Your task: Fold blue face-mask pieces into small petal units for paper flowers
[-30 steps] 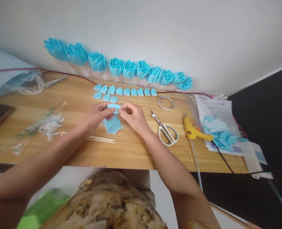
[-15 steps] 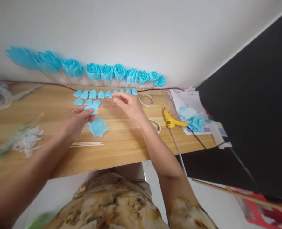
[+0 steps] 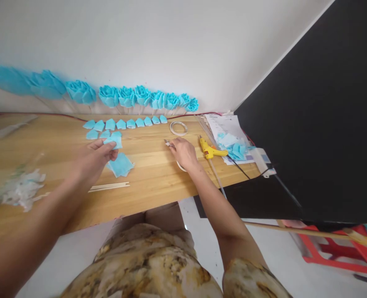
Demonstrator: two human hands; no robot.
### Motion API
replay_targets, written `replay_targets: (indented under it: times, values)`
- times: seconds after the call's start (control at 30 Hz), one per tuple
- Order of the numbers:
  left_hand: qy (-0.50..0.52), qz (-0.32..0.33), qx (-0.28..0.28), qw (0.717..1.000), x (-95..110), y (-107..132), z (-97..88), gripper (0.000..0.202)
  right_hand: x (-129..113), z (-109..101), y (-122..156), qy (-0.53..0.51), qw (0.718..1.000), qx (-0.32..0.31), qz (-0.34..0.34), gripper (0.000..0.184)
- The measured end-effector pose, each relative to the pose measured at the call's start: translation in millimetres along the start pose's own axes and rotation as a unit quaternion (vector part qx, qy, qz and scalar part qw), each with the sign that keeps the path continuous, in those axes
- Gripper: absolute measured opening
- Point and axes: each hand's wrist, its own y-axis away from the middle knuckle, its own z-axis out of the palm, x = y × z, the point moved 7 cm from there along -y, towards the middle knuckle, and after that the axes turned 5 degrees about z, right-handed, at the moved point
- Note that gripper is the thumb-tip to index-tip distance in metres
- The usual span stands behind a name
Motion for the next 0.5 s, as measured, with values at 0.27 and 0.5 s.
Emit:
replay_targets:
  times: [0.27, 0.5]
  values:
    - [0.003, -0.004, -0.005, 1.0, -2.1, -1.0, 0.6, 0.019, -2.9, 8.1, 2.5, 0.026, 0.999, 0.04, 0.015, 0.018]
    - [0.004, -0.004, -0.014, 1.0, -6.3, -2.0, -0.1, 0.017, 8.2, 11.4, 2.5, -0.024, 0.997, 0.051, 0.053, 0.018]
